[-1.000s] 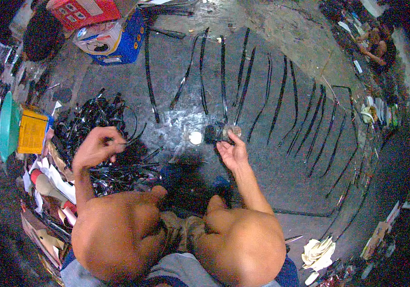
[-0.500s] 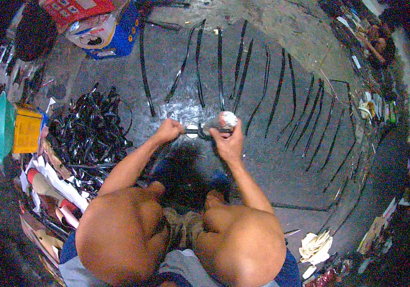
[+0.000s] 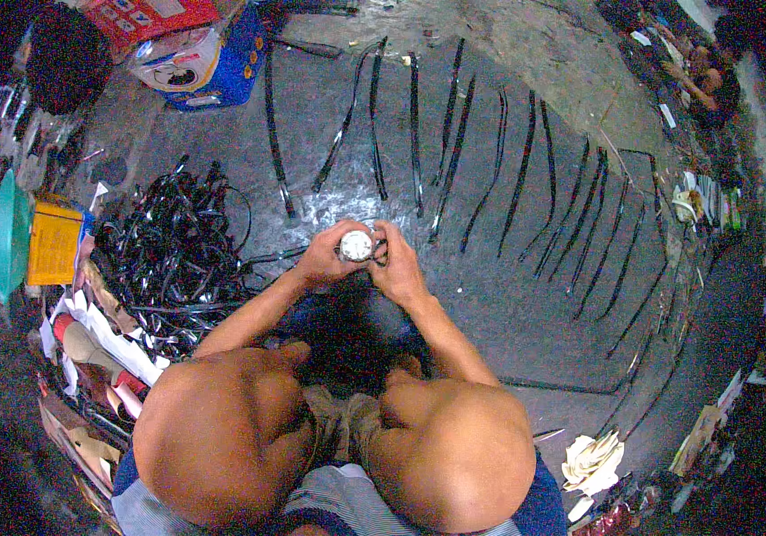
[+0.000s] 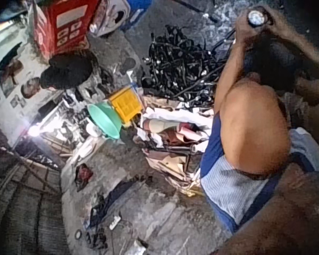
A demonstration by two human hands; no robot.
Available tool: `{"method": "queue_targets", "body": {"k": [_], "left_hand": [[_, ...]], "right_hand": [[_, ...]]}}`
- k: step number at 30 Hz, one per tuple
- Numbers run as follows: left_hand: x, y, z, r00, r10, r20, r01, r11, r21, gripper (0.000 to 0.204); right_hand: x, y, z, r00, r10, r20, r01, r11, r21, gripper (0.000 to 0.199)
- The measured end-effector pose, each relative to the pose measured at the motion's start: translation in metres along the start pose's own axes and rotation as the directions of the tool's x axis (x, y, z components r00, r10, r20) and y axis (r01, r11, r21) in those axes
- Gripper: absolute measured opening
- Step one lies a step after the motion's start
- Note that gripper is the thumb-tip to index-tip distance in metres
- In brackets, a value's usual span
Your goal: The person sits on the floor and repeatedly strips the outer insulation from black wires using a small handheld tool. They place the stripped wires on the floor in a neat row and continue processing additional wires from a pile nearby.
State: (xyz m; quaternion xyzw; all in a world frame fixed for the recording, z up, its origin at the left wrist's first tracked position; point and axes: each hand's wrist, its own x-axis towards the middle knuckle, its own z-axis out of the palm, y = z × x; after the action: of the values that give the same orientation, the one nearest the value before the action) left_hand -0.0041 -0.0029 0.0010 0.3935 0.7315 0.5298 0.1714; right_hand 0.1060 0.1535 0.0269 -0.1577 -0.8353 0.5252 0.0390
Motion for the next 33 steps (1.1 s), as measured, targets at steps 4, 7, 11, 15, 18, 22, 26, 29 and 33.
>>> {"method": "queue_targets", "body": {"k": [4,7,11,15,18,22,26,29,33], "left_hand": [[0.007,0.008,0.008,0.999,-0.035,0.016,0.034,0.997,0.062,0.045],[0.009,0.003,0.010,1.000,0.008,-0.007,-0.007,0.995,0.099,0.043],[0.006,-0.001,0.011,1.000,-0.006,-0.010,0.007,0.995,0.100,0.038],[0.006,0.002,0.010,0.999,0.023,-0.025,-0.021,0.997,0.079,0.033],[0.008,0.000,0.011,1.000,0.005,-0.008,-0.004,0.998,0.064,0.035],[0.006,-0.001,0.012,1.000,-0.013,0.016,0.012,0.996,0.086,0.038],[0.007,-0.006,0.014,0.999,0.038,-0.001,-0.038,0.997,0.073,0.036],[0.002,-0.006,0.009,1.000,0.017,-0.023,-0.015,0.997,0.075,0.035],[0.011,-0.005,0.016,0.998,0.064,0.009,-0.064,0.997,0.036,0.036]], "right_hand": [[0.010,0.057,0.007,0.946,0.222,-0.236,-0.218,0.975,0.044,0.044],[0.026,0.082,0.012,0.867,0.476,-0.150,-0.455,0.877,0.151,0.035],[0.034,0.091,0.021,0.862,0.498,-0.097,-0.436,0.826,0.357,0.039],[0.035,0.075,0.022,0.772,0.629,-0.089,-0.529,0.714,0.458,0.043],[0.035,0.065,0.017,0.671,0.739,0.054,-0.656,0.558,0.508,0.033],[0.016,0.015,-0.043,0.733,0.659,0.168,-0.506,0.364,0.782,0.023],[-0.004,-0.075,-0.142,0.925,0.379,0.032,-0.233,0.497,0.836,0.018],[-0.014,-0.162,-0.199,0.987,0.162,0.009,-0.113,0.643,0.758,0.020],[-0.027,-0.233,-0.266,0.990,-0.067,-0.124,0.134,0.714,0.687,0.053]]}}
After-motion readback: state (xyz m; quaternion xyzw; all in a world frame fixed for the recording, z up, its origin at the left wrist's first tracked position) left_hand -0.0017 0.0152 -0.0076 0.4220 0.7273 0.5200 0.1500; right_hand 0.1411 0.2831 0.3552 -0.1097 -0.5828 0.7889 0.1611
